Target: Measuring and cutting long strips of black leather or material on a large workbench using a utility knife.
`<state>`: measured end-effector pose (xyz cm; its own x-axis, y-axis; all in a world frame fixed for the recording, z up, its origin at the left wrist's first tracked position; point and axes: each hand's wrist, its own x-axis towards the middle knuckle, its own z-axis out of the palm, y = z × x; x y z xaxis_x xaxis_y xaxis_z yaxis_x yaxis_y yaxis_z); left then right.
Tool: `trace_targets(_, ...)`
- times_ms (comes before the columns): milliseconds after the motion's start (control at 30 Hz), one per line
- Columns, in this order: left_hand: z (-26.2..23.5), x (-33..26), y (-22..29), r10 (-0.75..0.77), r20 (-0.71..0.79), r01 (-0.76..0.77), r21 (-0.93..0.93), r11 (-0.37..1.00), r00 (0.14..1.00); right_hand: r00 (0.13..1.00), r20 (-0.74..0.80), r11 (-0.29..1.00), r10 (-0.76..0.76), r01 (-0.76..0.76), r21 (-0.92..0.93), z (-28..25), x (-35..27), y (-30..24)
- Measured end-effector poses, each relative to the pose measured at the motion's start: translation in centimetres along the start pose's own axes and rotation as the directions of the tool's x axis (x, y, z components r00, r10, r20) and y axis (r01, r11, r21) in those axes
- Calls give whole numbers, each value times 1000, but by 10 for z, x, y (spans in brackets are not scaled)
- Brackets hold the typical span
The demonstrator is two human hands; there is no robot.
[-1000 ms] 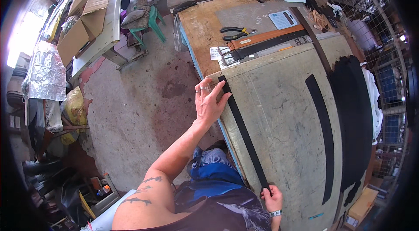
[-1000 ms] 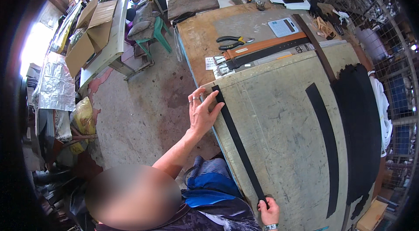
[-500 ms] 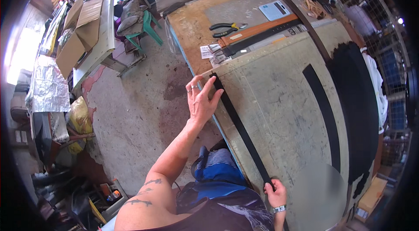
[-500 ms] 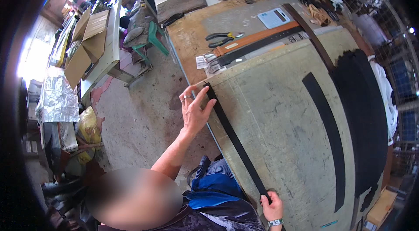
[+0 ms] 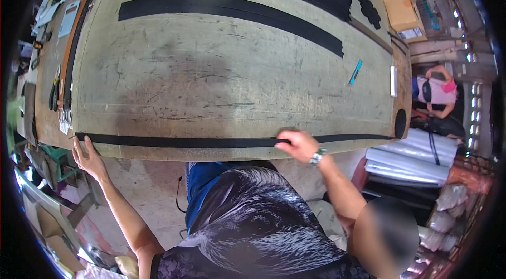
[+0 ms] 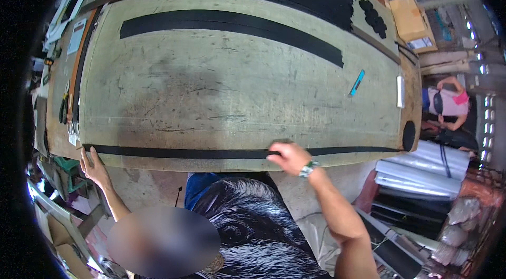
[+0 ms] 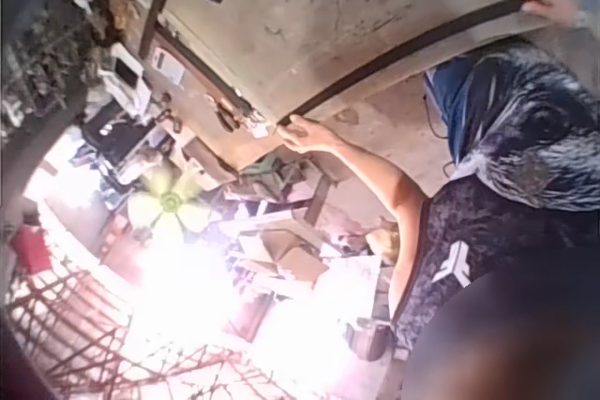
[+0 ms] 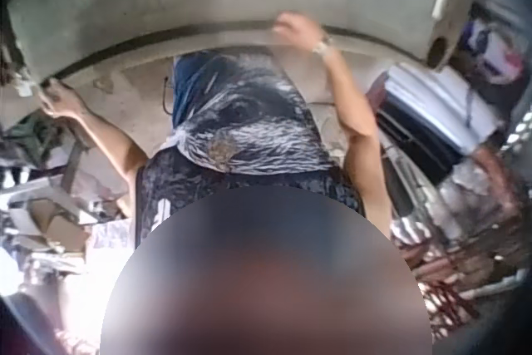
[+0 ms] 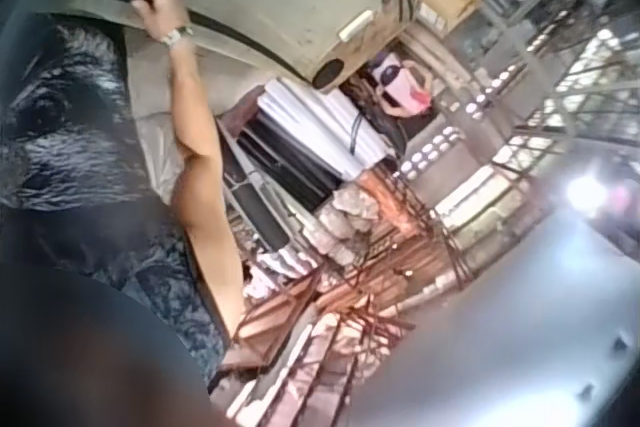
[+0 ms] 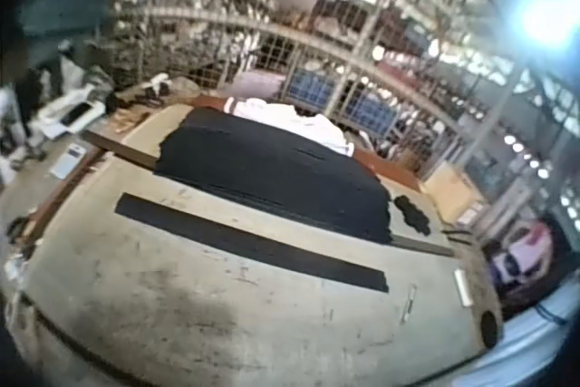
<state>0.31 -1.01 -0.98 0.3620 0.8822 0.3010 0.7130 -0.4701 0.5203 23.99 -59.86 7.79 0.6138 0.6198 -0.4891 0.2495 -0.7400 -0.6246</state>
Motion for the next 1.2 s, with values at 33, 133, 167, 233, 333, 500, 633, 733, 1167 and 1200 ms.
trace_targets(33, 4, -1, 0, 26, 4, -26, 4, 1000, 1000, 998, -54, 999, 22, -24, -32, -10, -17, 25)
trace_targets(133, 2, -3, -6, -16, -13, 16, 40, 999, 1000, 968, -138, 976, 208, -215, -38, -41, -58, 65)
trace_targets(167, 0, -2, -8, -24, 0, 24, 30, 999, 1000, 959, -153, 969, 240, -245, -16, -46, -68, 77)
trace_targets(233, -3, 0, -10, -31, 23, 30, 56, 998, 999, 943, -175, 959, 282, -281, 29, -47, -78, 90)
trace_targets(333, -6, 5, -12, -29, 70, 29, -5, 1000, 997, 948, -226, 973, 225, -230, 4, -44, -82, 93)
trace_targets(500, -6, 8, 2, -40, 116, 49, -77, 996, 992, 939, -199, 956, 281, -291, -21, -41, -82, 91)
trace_targets(633, -8, 32, -50, -99, 133, 116, -127, 985, 986, 927, -250, 955, 278, -294, -27, -40, -77, 84)
trace_targets(733, -3, 19, -22, -32, 136, 48, -115, 992, 990, 908, -272, 941, 318, -338, -31, -37, -80, 86)
trace_targets(1167, 12, 2, 7, -44, 83, 37, 85, 996, 996, 833, -217, 845, 508, -532, -63, -43, -69, 85)
trace_targets(1200, 9, 2, 6, 4, 2, -4, 184, 983, 1000, 832, -211, 843, 513, -535, -59, -43, -67, 83)
